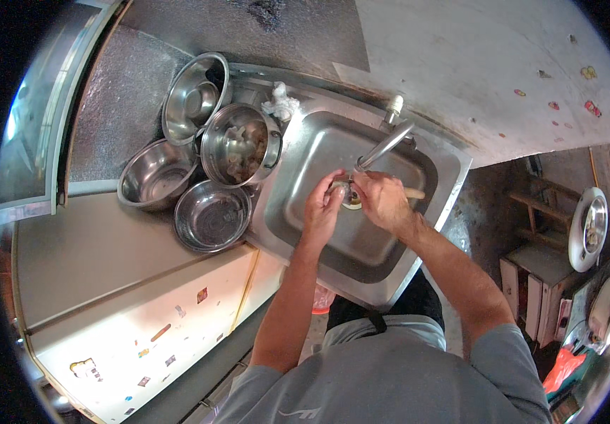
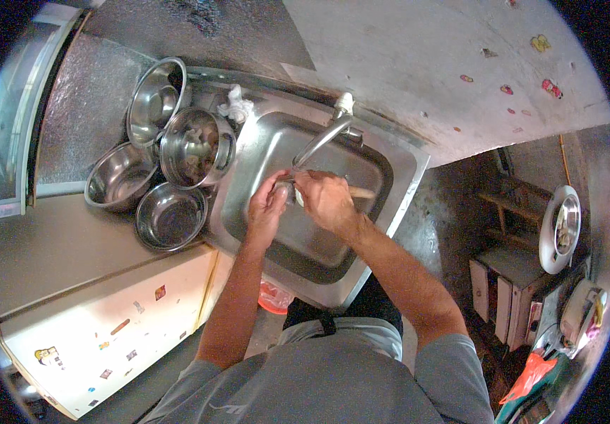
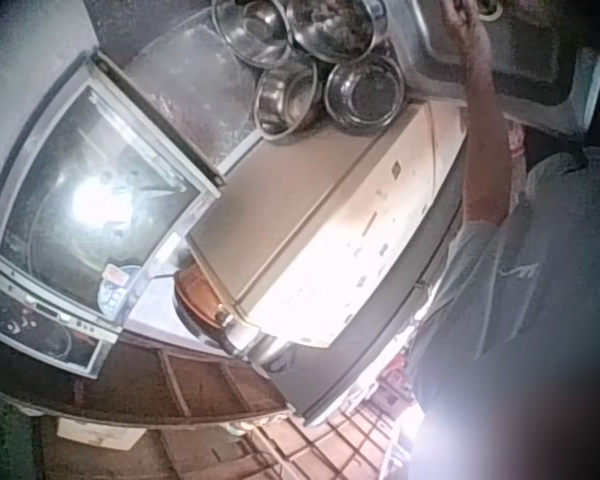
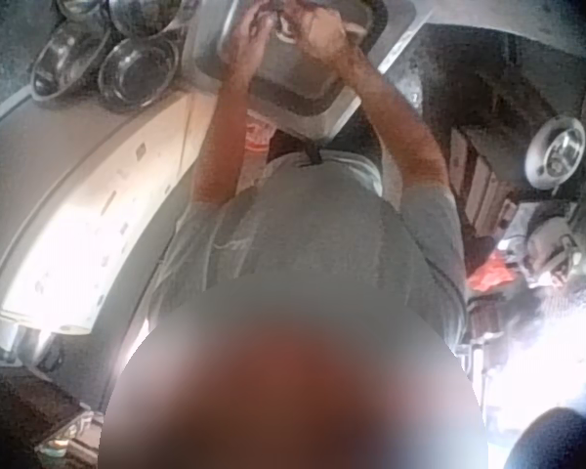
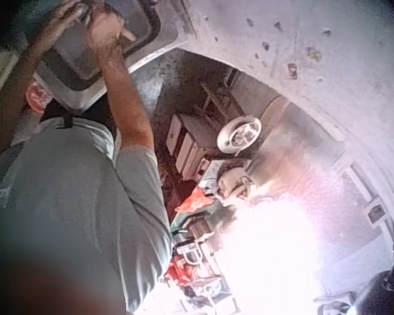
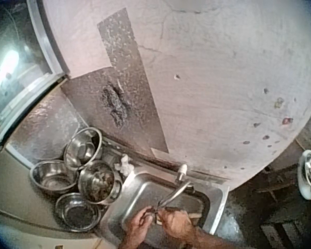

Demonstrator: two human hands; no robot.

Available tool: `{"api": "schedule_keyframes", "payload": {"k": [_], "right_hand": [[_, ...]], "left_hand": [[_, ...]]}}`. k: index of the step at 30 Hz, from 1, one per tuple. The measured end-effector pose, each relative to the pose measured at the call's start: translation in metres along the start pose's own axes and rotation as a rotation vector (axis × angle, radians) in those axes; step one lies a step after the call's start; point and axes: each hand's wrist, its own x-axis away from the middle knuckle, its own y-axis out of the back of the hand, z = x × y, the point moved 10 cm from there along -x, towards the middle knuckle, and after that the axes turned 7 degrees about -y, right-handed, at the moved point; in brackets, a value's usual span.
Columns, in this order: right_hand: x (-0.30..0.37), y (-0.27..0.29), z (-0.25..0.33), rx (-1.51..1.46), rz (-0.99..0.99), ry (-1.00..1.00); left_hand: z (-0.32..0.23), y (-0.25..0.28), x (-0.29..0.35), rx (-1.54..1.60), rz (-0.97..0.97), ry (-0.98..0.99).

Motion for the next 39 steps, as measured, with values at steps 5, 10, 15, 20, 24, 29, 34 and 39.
{"api": "schedule_keyframes", "payload": {"k": [5, 10, 15, 20, 24, 29, 34, 39], "right_hand": [[-0.005, -0.001, -0.001, 0.099, 0.012, -0.005], [0.000, -0.010, -0.001, 0.127, 0.069, 0.012], [0.000, -0.011, 0.002, 0.140, 0.046, -0.026], [0.002, -0.011, -0.010, 0.102, -0.046, -0.015], [-0.002, -0.010, -0.019, 0.089, 0.017, -0.082], [0.000, -0.008, -0.007, 0.123, 0.070, -0.067], [0.001, -0.002, -0.015, 0.060, 0.055, -0.115], [0.001, -0.001, -0.021, 0.074, 0.050, -0.145]], "left_hand": [[0.025, 0.007, 0.006, -0.046, -0.054, 0.215], [0.007, -0.006, 0.002, 0.031, -0.008, 0.063], [0.015, 0.002, -0.003, -0.020, -0.026, 0.015], [0.011, 0.001, -0.001, -0.101, -0.035, 0.007], [-0.005, -0.006, 0.000, -0.215, -0.026, -0.009], [0.007, -0.002, -0.002, -0.190, -0.034, -0.042], [0.000, -0.008, -0.006, -0.290, -0.023, -0.103], [0.004, -0.007, -0.006, -0.360, 0.001, -0.122]]}}
